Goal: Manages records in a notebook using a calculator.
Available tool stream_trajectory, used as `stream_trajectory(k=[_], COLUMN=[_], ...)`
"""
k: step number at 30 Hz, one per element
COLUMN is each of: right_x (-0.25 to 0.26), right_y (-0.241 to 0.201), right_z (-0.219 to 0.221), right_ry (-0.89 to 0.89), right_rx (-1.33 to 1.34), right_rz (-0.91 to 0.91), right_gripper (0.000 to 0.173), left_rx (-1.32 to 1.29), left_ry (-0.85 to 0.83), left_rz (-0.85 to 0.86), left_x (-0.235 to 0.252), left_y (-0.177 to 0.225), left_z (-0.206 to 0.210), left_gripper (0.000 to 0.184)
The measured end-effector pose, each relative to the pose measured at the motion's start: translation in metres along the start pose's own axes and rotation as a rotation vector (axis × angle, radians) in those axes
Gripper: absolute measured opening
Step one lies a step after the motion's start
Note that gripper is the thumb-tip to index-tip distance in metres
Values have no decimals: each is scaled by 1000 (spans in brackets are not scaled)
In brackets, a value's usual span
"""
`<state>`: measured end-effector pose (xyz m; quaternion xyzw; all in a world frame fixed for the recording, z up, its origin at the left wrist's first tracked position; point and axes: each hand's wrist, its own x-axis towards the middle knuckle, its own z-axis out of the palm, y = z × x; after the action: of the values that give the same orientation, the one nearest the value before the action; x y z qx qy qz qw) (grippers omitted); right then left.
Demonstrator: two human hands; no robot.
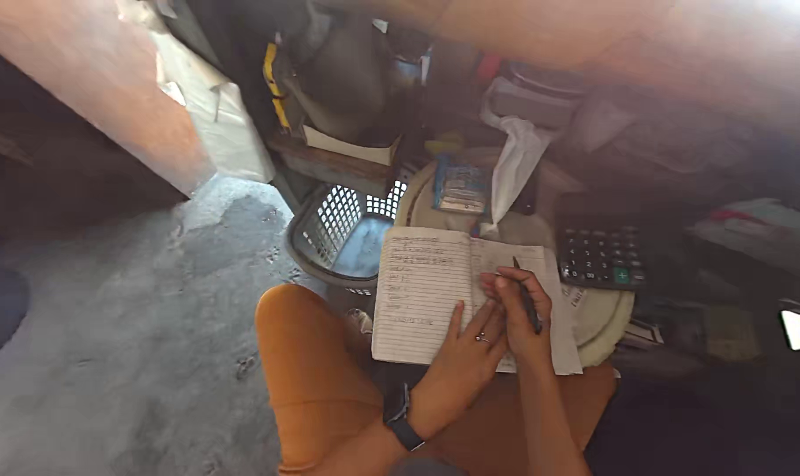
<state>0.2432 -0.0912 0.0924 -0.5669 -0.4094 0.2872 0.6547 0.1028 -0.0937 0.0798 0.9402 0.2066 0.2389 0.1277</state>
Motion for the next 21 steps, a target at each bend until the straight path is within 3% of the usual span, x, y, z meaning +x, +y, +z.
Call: stream_trajectory(k=[8,21], right_x=[0,-2], right_y=[-2,-1], right_z=[2,4], right_ry=[0,-20], right_rx=[16,1], right_rz=[-9,-22], right_gripper=[22,22], left_rx=[64,61], left_ry=[29,55], left_rz=[31,39], left_x=[-2,-6], left_y=[-3,-6], left_z=[2,7], left_gripper=[52,48])
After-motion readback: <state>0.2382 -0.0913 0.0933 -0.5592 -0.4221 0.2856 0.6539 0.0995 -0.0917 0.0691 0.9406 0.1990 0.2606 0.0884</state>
